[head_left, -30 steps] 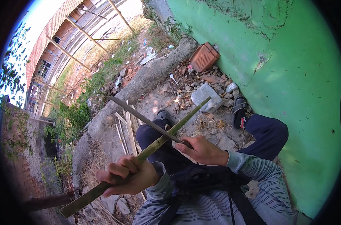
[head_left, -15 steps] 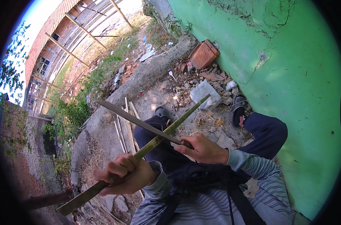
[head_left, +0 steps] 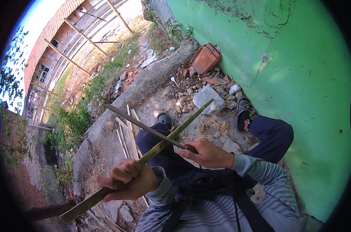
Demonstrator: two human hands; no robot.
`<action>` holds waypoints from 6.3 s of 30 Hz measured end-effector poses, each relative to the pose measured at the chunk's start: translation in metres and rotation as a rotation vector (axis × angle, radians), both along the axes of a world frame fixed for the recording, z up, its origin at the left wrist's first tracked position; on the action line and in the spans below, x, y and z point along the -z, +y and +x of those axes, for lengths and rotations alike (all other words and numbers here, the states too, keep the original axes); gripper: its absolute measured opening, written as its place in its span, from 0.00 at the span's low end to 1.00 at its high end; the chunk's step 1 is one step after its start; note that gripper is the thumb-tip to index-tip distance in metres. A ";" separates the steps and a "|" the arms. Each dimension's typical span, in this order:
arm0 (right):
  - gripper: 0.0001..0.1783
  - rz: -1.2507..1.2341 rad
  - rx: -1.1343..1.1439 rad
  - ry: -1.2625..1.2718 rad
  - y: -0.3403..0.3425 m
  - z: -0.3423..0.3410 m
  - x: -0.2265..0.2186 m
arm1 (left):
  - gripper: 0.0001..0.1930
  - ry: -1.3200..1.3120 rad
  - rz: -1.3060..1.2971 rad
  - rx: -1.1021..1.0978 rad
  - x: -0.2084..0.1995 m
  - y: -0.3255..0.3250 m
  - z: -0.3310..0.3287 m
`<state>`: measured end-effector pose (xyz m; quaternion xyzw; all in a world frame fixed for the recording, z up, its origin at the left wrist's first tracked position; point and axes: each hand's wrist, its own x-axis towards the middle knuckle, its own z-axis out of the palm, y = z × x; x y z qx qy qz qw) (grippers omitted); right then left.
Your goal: The person whittles and scrapes bamboo sticks using a knife.
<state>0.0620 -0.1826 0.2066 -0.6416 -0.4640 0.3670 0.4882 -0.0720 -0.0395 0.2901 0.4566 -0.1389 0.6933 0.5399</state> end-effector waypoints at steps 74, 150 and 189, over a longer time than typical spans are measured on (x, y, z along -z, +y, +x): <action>0.27 -0.672 0.757 0.028 -0.033 0.157 0.392 | 0.29 0.089 -0.056 0.099 0.011 0.055 -0.024; 0.31 -0.065 0.119 -0.057 0.012 0.027 0.049 | 0.25 -0.054 0.059 0.204 0.005 0.026 -0.011; 0.22 -0.290 0.484 -0.099 0.001 0.106 0.248 | 0.26 0.012 0.076 0.227 0.003 0.027 -0.015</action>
